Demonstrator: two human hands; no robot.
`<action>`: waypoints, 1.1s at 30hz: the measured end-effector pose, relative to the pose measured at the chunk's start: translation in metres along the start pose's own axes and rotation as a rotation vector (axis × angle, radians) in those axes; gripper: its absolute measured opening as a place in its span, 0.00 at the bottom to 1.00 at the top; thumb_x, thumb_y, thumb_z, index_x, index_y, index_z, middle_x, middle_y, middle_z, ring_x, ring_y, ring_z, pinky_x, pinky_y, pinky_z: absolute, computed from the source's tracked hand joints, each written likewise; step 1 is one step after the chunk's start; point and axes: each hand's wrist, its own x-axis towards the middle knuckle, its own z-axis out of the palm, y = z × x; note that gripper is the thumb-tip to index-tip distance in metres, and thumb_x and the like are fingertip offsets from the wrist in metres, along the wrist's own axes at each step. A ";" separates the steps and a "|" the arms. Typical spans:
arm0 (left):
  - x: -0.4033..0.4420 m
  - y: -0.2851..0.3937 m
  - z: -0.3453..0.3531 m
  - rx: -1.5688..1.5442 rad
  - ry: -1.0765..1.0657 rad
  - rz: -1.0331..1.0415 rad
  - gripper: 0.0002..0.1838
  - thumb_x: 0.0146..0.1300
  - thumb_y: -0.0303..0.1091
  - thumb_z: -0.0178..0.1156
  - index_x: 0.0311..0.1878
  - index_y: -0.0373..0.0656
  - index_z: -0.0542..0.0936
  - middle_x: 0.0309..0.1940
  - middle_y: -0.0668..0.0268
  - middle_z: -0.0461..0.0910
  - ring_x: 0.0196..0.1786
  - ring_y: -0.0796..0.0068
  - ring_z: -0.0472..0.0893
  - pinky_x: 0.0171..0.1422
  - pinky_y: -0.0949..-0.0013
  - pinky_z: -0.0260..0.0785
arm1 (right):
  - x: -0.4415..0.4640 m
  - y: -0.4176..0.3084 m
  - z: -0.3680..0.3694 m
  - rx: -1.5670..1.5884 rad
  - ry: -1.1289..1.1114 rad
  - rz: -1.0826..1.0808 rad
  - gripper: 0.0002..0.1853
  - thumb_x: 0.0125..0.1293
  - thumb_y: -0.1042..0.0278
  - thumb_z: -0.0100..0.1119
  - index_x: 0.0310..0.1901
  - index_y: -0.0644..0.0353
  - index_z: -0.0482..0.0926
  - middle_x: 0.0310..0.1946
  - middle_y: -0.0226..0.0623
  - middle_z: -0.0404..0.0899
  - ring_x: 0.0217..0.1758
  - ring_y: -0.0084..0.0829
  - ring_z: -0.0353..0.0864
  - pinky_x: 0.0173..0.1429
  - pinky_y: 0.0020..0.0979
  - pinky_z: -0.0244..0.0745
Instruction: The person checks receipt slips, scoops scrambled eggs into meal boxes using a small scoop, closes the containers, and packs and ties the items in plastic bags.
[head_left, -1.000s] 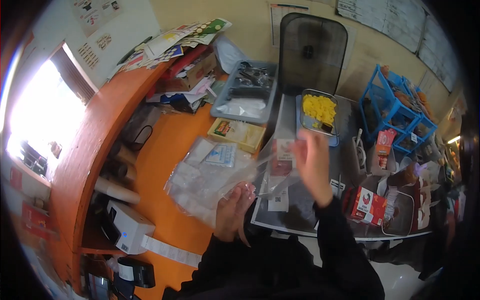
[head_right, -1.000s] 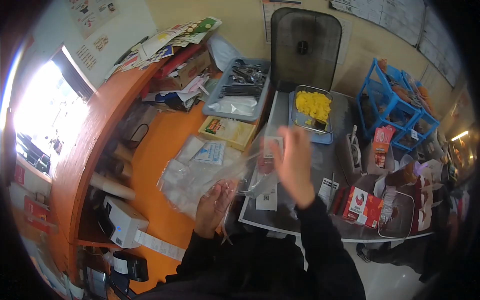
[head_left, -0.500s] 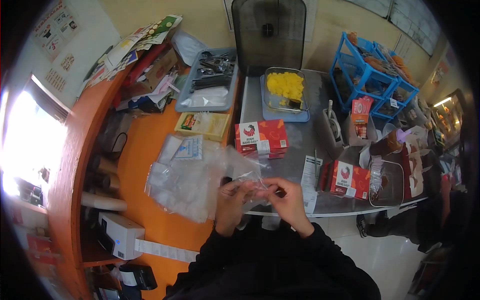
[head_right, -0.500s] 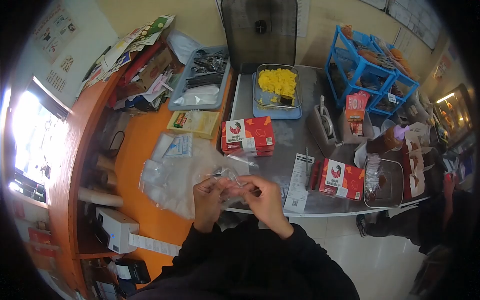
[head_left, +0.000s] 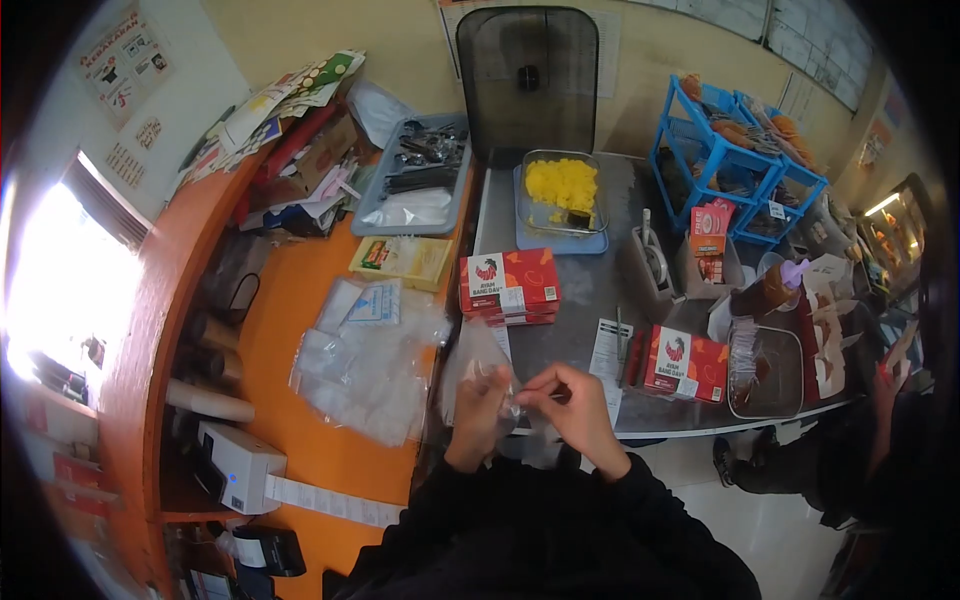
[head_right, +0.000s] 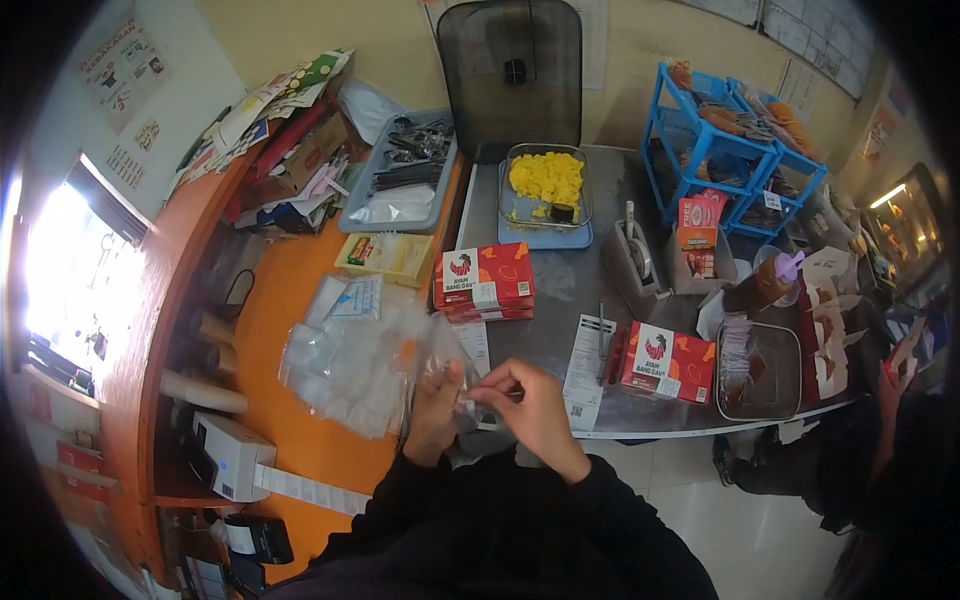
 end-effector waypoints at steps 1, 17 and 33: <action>-0.002 0.008 0.004 0.114 0.019 0.019 0.09 0.66 0.32 0.65 0.40 0.34 0.81 0.37 0.63 0.83 0.39 0.76 0.83 0.40 0.74 0.75 | -0.001 -0.004 -0.005 -0.087 0.073 -0.037 0.09 0.61 0.69 0.70 0.37 0.66 0.81 0.29 0.41 0.84 0.29 0.30 0.84 0.38 0.26 0.77; -0.023 -0.020 0.038 -0.175 -0.122 -0.085 0.14 0.65 0.35 0.68 0.50 0.41 0.78 0.42 0.67 0.79 0.46 0.75 0.79 0.50 0.64 0.74 | -0.022 0.020 -0.034 -0.005 -0.070 0.100 0.09 0.58 0.74 0.72 0.30 0.64 0.79 0.23 0.32 0.79 0.25 0.18 0.74 0.32 0.23 0.68; -0.004 -0.011 -0.050 1.291 0.138 0.792 0.09 0.62 0.28 0.64 0.45 0.37 0.78 0.27 0.56 0.79 0.32 0.48 0.77 0.42 0.61 0.71 | -0.023 0.028 -0.090 -0.487 0.161 -0.170 0.14 0.60 0.83 0.56 0.46 0.64 0.84 0.30 0.46 0.82 0.35 0.48 0.84 0.42 0.36 0.77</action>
